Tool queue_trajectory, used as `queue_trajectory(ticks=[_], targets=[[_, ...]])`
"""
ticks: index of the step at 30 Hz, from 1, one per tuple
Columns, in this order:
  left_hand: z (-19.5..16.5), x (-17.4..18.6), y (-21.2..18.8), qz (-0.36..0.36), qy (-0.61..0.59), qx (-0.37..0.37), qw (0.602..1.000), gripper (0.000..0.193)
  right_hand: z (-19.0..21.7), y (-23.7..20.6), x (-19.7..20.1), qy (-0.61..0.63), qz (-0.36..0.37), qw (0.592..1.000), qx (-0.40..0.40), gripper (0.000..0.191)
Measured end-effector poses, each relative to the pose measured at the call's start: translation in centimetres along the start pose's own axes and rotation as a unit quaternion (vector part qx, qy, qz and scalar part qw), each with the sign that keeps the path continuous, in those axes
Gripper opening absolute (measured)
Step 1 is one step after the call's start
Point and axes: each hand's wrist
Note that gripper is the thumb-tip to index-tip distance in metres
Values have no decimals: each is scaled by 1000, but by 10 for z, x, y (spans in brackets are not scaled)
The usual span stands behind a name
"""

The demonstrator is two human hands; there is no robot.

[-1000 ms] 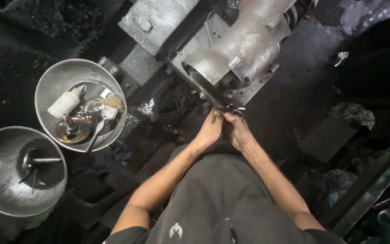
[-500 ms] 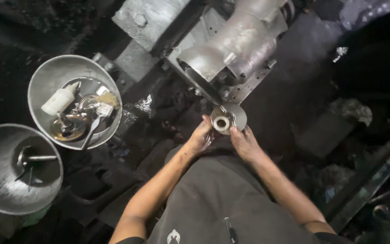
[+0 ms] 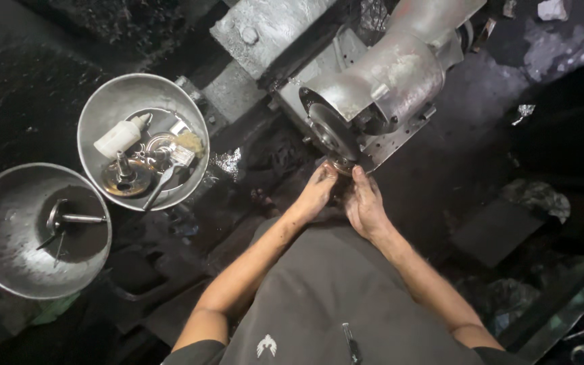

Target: The person grinds several small metal parts against a bench grinder wheel, rotating each piece to smooth its surfaces. After grinding, the person places the finished parts into a metal bowl and picks up the next part to continue the process.

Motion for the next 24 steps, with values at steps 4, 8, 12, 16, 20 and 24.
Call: queue_trajectory(ticks=[4, 8, 12, 16, 20, 24], targets=[[-1, 3, 1, -21, 83, 3, 996, 46, -11, -3, 25, -6, -13, 1000, 7, 34], [1, -5, -5, 5, 79, 18, 997, 49, -36, -11, 68, 21, -6, 999, 45, 32], [-23, -23, -14, 45, 220, -2, 974, 56, -38, -34, 79, -30, 20, 996, 82, 38], [-70, -18, -25, 271, 253, -69, 926, 61, 17, -70, 65, -254, 128, 956, 75, 69], [-70, -22, -25, 254, 236, -60, 936, 54, 41, -66, 51, -309, 140, 940, 49, 80], [-31, -29, -23, 44, 159, 60, 985, 31, 32, -32, 45, -408, -57, 911, 13, 73]])
Point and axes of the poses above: each hand's wrist, its own y-axis towards the middle knuckle, its own x-axis out of the back of the hand, z = x × y, and after that the axes turned 10 degrees about z, right-handed
